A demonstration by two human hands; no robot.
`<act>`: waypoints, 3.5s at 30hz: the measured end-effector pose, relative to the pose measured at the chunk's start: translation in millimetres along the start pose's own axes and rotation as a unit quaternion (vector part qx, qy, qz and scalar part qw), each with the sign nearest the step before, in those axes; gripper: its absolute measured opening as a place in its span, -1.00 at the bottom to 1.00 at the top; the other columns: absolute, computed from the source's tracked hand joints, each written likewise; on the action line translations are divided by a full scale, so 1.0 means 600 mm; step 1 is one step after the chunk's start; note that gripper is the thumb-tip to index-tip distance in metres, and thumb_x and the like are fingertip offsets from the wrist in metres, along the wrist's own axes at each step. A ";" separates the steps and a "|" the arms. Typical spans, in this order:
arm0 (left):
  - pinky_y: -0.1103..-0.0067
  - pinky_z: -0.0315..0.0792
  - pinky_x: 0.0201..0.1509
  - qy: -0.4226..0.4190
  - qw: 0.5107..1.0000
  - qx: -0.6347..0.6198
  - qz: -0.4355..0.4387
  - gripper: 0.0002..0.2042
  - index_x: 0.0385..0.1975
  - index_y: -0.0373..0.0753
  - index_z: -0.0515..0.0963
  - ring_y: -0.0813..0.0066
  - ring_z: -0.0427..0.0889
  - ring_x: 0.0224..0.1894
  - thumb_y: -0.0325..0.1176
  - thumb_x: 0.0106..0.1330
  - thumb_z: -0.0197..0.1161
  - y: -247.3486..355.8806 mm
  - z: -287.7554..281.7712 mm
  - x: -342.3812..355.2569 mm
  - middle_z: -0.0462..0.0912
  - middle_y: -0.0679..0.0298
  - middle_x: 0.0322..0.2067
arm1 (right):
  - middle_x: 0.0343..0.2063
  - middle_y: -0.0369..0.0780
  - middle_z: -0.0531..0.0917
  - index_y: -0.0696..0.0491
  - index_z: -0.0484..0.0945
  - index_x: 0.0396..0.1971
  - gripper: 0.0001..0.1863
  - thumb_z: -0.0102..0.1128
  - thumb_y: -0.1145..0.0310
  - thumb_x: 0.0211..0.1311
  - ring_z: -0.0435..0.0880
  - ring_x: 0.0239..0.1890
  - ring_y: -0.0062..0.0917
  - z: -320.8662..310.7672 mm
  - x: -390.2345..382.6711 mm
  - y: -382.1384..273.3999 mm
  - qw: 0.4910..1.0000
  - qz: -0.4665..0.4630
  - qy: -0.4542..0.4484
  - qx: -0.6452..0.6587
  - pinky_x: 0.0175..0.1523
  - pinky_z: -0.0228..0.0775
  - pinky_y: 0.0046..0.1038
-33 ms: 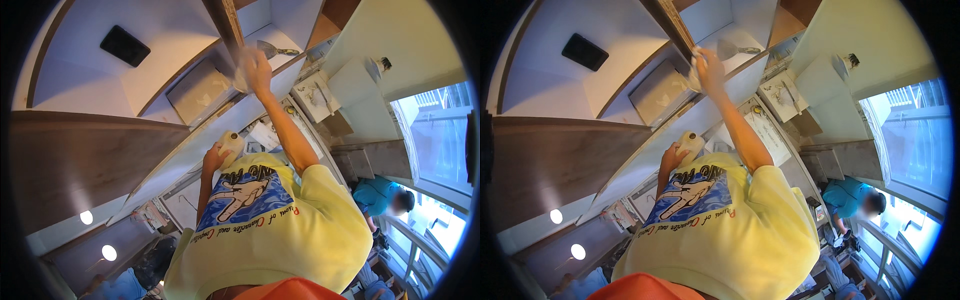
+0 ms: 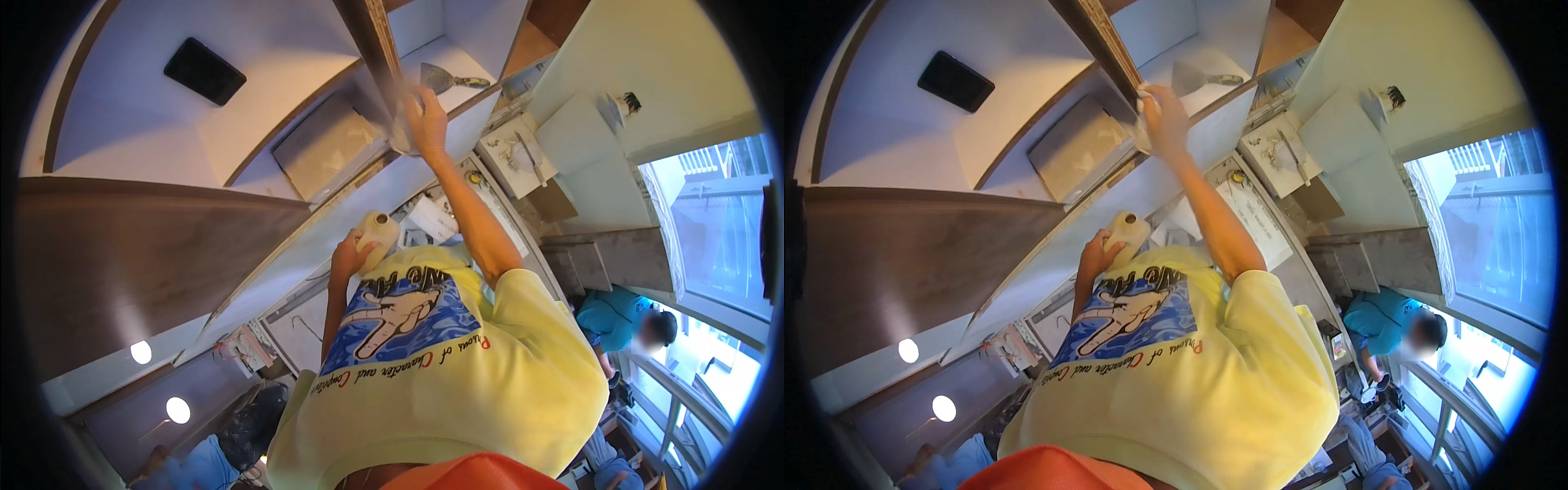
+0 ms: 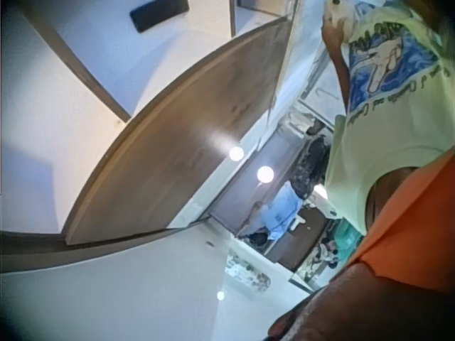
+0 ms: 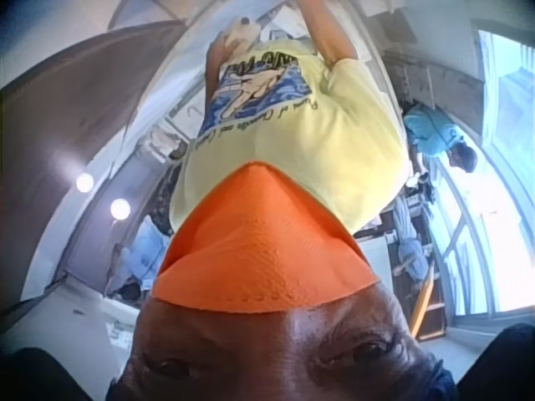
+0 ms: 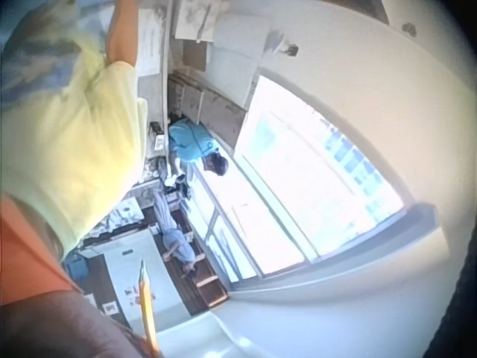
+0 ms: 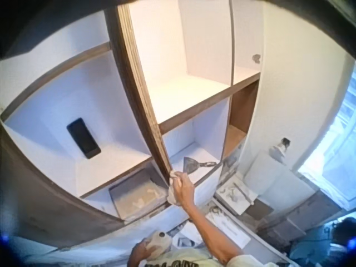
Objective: The person installs a wooden trim piece into a cabinet, using a putty knife to scrape and clean the joint, then applies adhesive from a bottle to secure the trim. The person handles the trim, putty knife, and adhesive bottle throughout the task.
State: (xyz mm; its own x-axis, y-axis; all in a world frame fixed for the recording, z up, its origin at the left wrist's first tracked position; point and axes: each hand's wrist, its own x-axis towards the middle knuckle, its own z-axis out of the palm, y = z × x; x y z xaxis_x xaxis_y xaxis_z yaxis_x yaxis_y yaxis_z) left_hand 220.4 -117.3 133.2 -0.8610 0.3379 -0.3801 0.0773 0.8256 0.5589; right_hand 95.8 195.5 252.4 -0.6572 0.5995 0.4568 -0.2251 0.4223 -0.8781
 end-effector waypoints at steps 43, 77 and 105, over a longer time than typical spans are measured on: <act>0.35 0.51 0.15 -0.038 0.997 -0.012 -0.069 -0.39 0.11 -0.37 0.50 -0.02 0.70 0.09 0.01 0.26 0.45 0.010 -0.033 0.001 0.68 -0.17 0.03 | -0.31 -0.17 0.69 0.15 0.59 -0.10 -0.70 0.25 0.21 0.38 0.65 -0.21 -0.50 0.045 -0.142 0.244 0.935 0.341 0.065 0.069 -0.07 0.48 -0.41; 0.34 0.52 0.08 -0.051 0.995 -0.014 -0.080 -0.37 0.10 -0.34 0.49 -0.03 0.72 0.00 0.07 0.25 0.43 -0.007 -0.032 -0.016 0.72 -0.15 -0.09 | -0.10 -0.04 0.68 0.07 0.49 0.04 -0.72 0.16 0.28 0.45 0.66 0.01 -0.09 0.072 -0.107 0.152 0.986 0.121 0.102 0.059 0.07 0.45 -0.21; 0.36 0.53 0.03 -0.074 0.991 -0.011 -0.110 -0.43 0.07 -0.31 0.49 0.10 0.73 -0.07 0.00 0.25 0.44 0.001 -0.033 0.010 0.73 -0.07 -0.09 | -0.14 0.04 0.64 0.18 0.56 -0.07 -0.70 0.14 0.25 0.41 0.62 -0.05 -0.28 0.149 -0.198 0.435 0.913 0.401 0.002 0.068 -0.08 0.49 -0.22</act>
State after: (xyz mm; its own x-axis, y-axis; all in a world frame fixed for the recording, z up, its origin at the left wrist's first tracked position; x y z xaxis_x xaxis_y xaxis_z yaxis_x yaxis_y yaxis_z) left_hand 205.5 -123.3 145.7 -0.7724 0.2150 -0.5977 -0.1161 0.8773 0.4656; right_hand 50.7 173.4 -43.7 -0.6477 0.6810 -0.3416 0.2407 -0.2425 -0.9398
